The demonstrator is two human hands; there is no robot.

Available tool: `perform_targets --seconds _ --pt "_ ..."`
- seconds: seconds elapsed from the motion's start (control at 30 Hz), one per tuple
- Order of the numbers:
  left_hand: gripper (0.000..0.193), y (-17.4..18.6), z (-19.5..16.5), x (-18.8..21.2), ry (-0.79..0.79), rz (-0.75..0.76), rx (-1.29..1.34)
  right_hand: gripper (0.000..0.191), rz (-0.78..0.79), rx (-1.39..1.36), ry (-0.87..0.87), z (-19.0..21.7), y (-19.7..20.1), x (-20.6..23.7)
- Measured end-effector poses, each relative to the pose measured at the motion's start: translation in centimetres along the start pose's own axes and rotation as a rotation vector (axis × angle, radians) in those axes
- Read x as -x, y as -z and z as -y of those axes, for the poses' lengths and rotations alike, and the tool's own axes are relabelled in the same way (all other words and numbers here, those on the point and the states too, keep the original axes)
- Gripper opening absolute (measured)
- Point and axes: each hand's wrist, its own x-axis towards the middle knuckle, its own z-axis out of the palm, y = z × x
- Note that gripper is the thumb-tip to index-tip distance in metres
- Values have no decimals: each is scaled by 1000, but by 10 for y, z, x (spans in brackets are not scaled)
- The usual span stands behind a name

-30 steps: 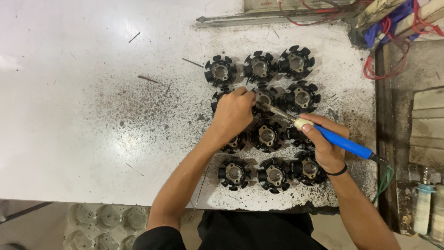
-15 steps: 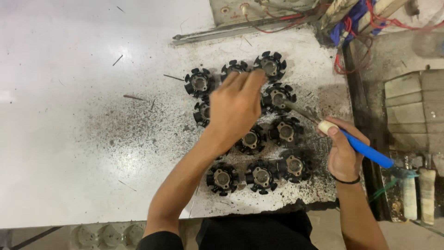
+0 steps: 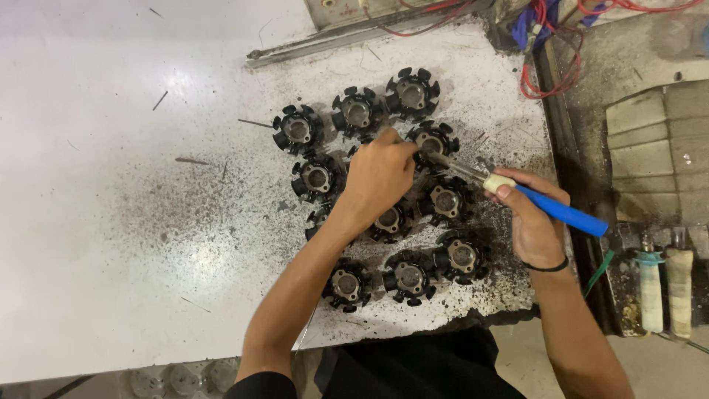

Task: The person solders wire leads onto black motor components at a workbench, using a soldering iron on each part in turn. They test the parts with red meter probes, arrange finished components in rows on the bench, and place them into a plastic tray.

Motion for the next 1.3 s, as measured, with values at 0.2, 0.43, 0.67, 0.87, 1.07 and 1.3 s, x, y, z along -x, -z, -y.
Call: perform_targets --seconds 0.2,0.43,0.67,0.87,1.07,1.3 --pt "13 4 -4 -6 -4 -34 74 29 -47 -80 -138 0 7 -8" --pt "7 2 -6 -5 24 -12 52 26 -46 -69 -85 -4 2 -6" --pt "5 -3 -8 -4 0 -37 16 24 -100 -142 -64 -10 2 -5" --pt "7 -4 -5 -1 -5 -34 35 22 -91 -185 -34 -11 1 -5" --pt "9 -7 2 3 -23 -64 32 24 -73 -124 -38 -11 2 -5" --pt "8 2 -8 -6 -40 -44 -17 27 -14 -67 -7 0 5 -8"
